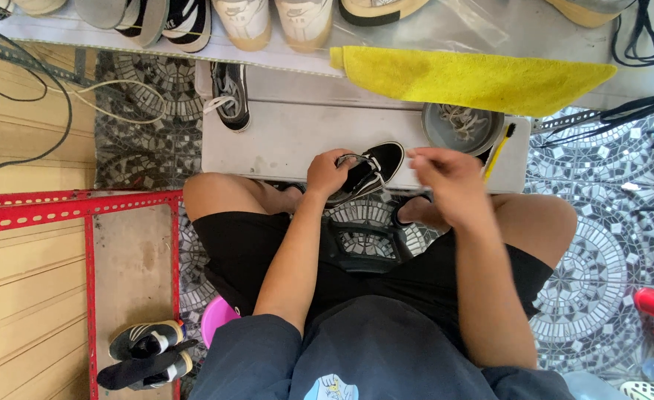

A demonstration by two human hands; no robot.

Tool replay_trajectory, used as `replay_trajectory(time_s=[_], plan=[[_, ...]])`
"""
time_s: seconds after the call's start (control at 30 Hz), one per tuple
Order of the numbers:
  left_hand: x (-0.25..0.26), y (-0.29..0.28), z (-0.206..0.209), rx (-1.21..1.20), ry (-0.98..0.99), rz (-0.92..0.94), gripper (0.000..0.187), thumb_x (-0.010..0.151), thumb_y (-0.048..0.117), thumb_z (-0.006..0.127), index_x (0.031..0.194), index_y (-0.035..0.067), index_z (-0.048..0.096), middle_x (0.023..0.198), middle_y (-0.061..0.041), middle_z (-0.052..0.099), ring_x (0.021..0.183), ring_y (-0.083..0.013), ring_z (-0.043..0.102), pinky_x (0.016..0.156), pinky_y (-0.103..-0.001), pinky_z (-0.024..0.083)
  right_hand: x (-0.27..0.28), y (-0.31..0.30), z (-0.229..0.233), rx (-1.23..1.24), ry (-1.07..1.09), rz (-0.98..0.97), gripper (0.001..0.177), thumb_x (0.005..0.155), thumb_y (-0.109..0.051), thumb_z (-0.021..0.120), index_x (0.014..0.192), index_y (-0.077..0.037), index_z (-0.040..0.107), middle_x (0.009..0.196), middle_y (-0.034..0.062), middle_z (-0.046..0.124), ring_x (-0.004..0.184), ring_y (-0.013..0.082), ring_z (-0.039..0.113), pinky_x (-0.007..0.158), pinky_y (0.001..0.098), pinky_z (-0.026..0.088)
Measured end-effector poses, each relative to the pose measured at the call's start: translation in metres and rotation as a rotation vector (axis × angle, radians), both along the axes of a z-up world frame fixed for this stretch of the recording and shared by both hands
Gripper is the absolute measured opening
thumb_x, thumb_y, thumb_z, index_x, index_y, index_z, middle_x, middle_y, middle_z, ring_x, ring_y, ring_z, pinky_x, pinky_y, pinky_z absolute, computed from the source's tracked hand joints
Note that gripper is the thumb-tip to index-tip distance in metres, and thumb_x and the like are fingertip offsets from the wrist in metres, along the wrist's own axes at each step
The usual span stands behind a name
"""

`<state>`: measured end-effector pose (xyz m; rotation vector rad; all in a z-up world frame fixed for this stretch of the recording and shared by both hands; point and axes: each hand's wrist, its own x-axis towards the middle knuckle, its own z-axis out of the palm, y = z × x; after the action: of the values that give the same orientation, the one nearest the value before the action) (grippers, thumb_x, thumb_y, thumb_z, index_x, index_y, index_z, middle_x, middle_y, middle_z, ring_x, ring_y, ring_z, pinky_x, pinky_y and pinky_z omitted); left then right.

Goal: The person threads a white shoelace through the eyelets of a black sneaker using a thin tool. They pull the lace through multiple eyelets, adjust the tension, and tie the laces into a knot.

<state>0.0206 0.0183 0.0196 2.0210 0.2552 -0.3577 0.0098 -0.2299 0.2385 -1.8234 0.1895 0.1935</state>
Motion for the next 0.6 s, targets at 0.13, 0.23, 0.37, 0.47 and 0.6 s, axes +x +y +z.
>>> replay_trajectory(time_s=[0.13, 0.23, 0.37, 0.47, 0.6], plan=[[0.002, 0.002, 0.01, -0.058, 0.001, -0.013, 0.03, 0.114, 0.034, 0.069, 0.136, 0.018, 0.081, 0.126, -0.017, 0.083, 0.126, -0.0465, 0.074, 0.109, -0.062, 0.059, 0.011, 0.033, -0.097, 0.067, 0.146, 0.02, 0.024, 0.103, -0.016, 0.079, 0.119, 0.002, 0.084, 0.082, 0.0157, 0.08, 0.067, 0.0124, 0.069, 0.061, 0.0259, 0.058], [0.005, 0.001, 0.002, -0.047, 0.051, -0.017, 0.03, 0.113, 0.037, 0.067, 0.135, 0.024, 0.082, 0.129, -0.011, 0.083, 0.127, -0.0417, 0.075, 0.11, -0.06, 0.059, 0.013, 0.04, -0.14, 0.105, 0.238, 0.008, 0.037, 0.102, -0.019, 0.087, 0.121, 0.011, 0.079, 0.089, 0.0261, 0.081, 0.071, 0.018, 0.077, 0.059, 0.0303, 0.063], [0.008, 0.004, 0.001, -0.079, 0.101, 0.001, 0.033, 0.111, 0.038, 0.068, 0.136, 0.021, 0.081, 0.134, -0.015, 0.081, 0.131, -0.0436, 0.073, 0.112, -0.058, 0.057, 0.02, 0.056, -0.182, 0.083, 0.351, -0.058, 0.036, 0.097, -0.016, 0.086, 0.12, 0.011, 0.079, 0.09, 0.0205, 0.082, 0.068, 0.0151, 0.079, 0.055, 0.0228, 0.065], [0.012, 0.006, -0.015, -0.124, 0.104, 0.028, 0.032, 0.114, 0.035, 0.066, 0.138, 0.022, 0.081, 0.135, -0.014, 0.081, 0.131, -0.0391, 0.073, 0.113, -0.055, 0.057, 0.02, 0.06, -0.193, -0.081, 0.341, -0.065, 0.024, 0.093, -0.014, 0.083, 0.107, 0.005, 0.085, 0.079, 0.0179, 0.082, 0.06, 0.0204, 0.08, 0.051, 0.0313, 0.067], [0.014, 0.009, -0.029, -0.177, 0.105, 0.041, 0.035, 0.114, 0.031, 0.066, 0.14, 0.012, 0.079, 0.137, -0.023, 0.078, 0.133, -0.0471, 0.07, 0.115, -0.059, 0.055, 0.021, 0.064, -0.193, -0.21, 0.32, -0.026, 0.019, 0.085, -0.018, 0.078, 0.096, -0.006, 0.088, 0.064, 0.0107, 0.077, 0.049, 0.018, 0.075, 0.047, 0.0313, 0.063]])
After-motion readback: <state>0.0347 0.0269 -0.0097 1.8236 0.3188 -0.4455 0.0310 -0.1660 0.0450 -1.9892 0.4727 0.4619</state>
